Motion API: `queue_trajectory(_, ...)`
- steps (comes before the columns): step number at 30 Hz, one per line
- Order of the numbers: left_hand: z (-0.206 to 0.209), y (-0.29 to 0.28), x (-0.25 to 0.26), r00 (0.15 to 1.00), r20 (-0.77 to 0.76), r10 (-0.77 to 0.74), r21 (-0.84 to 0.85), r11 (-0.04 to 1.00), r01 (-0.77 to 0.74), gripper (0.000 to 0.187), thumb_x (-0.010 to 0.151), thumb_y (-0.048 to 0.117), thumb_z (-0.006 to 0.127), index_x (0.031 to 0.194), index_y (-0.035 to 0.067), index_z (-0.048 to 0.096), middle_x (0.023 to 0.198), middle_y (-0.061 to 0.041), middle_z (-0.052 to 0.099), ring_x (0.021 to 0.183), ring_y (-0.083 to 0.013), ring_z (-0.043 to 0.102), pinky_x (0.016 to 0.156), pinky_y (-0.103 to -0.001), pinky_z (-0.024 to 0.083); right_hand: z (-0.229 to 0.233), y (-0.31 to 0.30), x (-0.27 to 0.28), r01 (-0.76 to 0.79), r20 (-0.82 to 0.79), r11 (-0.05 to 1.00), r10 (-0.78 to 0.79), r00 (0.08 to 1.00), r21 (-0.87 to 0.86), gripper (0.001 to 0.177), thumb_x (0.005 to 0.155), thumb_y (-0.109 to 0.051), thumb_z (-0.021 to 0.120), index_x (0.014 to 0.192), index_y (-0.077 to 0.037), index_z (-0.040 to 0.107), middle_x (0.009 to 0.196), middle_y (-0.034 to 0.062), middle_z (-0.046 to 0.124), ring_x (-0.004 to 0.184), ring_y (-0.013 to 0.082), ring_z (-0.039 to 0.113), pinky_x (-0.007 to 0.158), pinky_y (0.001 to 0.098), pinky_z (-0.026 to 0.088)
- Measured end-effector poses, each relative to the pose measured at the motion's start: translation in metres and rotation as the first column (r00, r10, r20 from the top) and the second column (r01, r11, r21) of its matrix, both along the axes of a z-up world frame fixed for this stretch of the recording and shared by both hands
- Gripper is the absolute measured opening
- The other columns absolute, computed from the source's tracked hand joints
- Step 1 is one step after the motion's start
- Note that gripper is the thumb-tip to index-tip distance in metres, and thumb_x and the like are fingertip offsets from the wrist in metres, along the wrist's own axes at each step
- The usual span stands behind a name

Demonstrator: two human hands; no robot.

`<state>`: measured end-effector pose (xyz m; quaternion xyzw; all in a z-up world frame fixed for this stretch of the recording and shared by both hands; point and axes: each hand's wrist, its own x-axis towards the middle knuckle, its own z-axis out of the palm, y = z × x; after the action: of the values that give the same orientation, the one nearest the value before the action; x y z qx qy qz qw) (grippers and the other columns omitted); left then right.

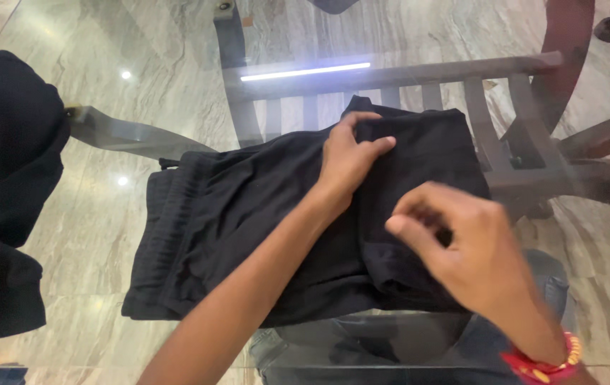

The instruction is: The person folds a pair of black pants by hand on a glass table and then places them inside an open red suitcase containing other garments.

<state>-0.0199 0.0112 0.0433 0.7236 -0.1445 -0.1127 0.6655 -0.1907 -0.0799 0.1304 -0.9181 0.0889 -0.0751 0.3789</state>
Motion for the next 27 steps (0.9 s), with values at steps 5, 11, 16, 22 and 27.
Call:
queue_trajectory(5,0.012,0.015,-0.024,0.748,0.66,-0.069,0.294,0.94,-0.173,0.052,0.087,0.011,0.07,0.137,0.007,0.057,0.142,-0.014,0.058,0.136,-0.0328,0.056,0.117,-0.041,0.046,-0.041,-0.028,0.006,-0.086,0.192,0.787,0.253,0.948,-0.611,0.079,0.088,-0.045,0.066,0.143,0.007,0.048,0.152,0.0263,0.046,0.143,0.0413,0.04,0.114,0.0529,0.031)
queue_trajectory(11,0.004,0.026,-0.051,0.533,0.686,-0.495,0.576,0.817,0.017,0.079,0.099,0.058,0.055,0.155,0.004,0.041,0.166,-0.018,0.034,0.157,-0.0357,0.028,0.128,-0.052,0.022,-0.065,-0.044,0.0,-0.074,0.118,0.838,0.163,0.98,-0.54,0.093,0.09,-0.056,0.054,0.153,0.01,0.031,0.16,0.0289,0.03,0.152,0.0384,0.023,0.12,0.0509,0.019)
queue_trajectory(16,0.005,0.061,-0.058,0.616,0.546,-0.568,0.683,0.728,0.066,0.094,0.095,0.069,0.049,0.162,0.007,0.032,0.172,-0.014,0.026,0.16,-0.0331,0.022,0.127,-0.051,0.016,-0.066,-0.049,-0.007,-0.124,0.05,0.811,0.186,0.981,-0.572,0.096,0.089,-0.057,0.057,0.152,0.01,0.028,0.16,0.0288,0.027,0.151,0.0384,0.022,0.117,0.0512,0.019)
queue_trajectory(22,0.018,0.094,-0.077,0.674,0.455,-0.582,0.774,0.633,0.025,0.12,0.085,0.085,0.049,0.161,-0.004,0.024,0.169,-0.023,0.023,0.158,-0.0366,0.016,0.124,-0.054,0.012,-0.055,-0.059,-0.014,-0.095,0.116,0.846,0.182,0.977,-0.524,0.101,0.086,-0.057,0.061,0.153,0.01,0.028,0.161,0.0303,0.027,0.152,0.0393,0.023,0.12,0.0506,0.022)
queue_trajectory(27,0.016,0.095,-0.082,0.666,0.426,-0.613,0.814,0.581,0.014,0.124,0.082,0.089,0.049,0.159,-0.006,0.025,0.167,-0.026,0.023,0.156,-0.0401,0.015,0.123,-0.057,0.01,-0.056,-0.061,-0.01,-0.126,0.079,0.886,0.18,0.981,-0.446,0.097,0.086,-0.053,0.065,0.151,0.01,0.031,0.16,0.0309,0.031,0.149,0.0417,0.028,0.116,0.0461,0.027)
